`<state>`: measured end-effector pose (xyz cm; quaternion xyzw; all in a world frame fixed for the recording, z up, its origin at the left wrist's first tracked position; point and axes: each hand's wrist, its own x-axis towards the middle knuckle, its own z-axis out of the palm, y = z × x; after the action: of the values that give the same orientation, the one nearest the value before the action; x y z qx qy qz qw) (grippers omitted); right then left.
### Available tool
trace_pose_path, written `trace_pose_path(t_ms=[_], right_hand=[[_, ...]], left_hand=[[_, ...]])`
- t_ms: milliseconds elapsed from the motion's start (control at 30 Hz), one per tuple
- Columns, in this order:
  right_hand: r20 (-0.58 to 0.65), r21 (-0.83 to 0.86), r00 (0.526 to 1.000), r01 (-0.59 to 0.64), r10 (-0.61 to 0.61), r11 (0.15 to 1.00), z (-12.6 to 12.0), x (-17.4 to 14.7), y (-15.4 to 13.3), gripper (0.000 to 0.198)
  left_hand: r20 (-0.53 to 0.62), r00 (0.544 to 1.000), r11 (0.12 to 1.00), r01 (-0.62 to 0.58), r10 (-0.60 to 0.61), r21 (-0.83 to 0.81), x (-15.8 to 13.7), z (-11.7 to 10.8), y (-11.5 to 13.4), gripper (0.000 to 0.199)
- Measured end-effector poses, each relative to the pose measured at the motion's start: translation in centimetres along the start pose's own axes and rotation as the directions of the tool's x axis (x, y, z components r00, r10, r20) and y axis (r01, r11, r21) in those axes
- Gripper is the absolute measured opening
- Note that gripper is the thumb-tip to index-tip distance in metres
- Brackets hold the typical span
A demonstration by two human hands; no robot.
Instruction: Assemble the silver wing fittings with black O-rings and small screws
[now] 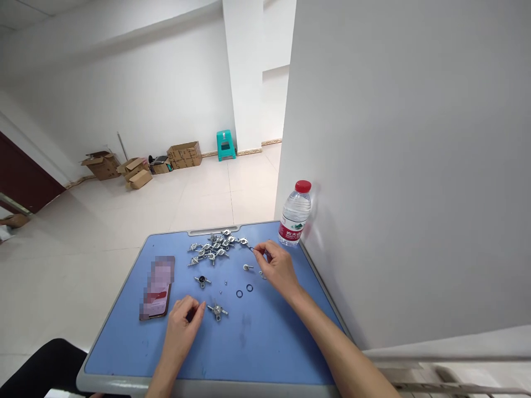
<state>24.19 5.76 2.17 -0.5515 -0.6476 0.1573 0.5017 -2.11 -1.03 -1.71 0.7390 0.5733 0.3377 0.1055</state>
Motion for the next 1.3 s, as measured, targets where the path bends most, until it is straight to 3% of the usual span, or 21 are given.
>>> trace_pose_path(t_ms=[267,400,600,867,1167,1300], right_hand=[[0.071,-0.088,0.997,0.003,0.004,0.996,0.2,0.2,0.7,0.018],[0.099,-0.119,0.995,0.008,0.004,0.993,0.2,0.1,0.8,0.016],[0.112,-0.140,0.994,0.020,-0.004,0.990,0.2,0.0,0.9,0.014],[0.102,-0.180,0.994,0.065,-0.047,0.981,-0.1,0.1,0.7,0.016],[0.144,-0.166,0.988,0.084,-0.060,0.983,-0.2,0.0,0.2,0.015],[0.144,-0.162,0.988,0.073,-0.049,0.984,-0.1,0.0,0.4,0.015]], left_hand=[[0.042,0.999,1.000,-0.005,0.006,-0.023,0.0,-0.1,0.1,0.018],[-0.035,0.998,0.998,-0.059,0.060,0.021,0.5,0.1,-0.6,0.024],[0.059,0.993,0.986,-0.106,0.099,0.132,2.2,0.7,-1.3,0.039],[0.021,0.996,0.996,-0.091,0.090,0.018,3.2,1.4,-2.4,0.035],[0.025,0.999,0.996,-0.046,0.045,0.072,5.1,0.6,-2.0,0.027],[0.072,0.995,0.990,-0.074,0.065,0.122,5.9,0.6,-2.0,0.038]])
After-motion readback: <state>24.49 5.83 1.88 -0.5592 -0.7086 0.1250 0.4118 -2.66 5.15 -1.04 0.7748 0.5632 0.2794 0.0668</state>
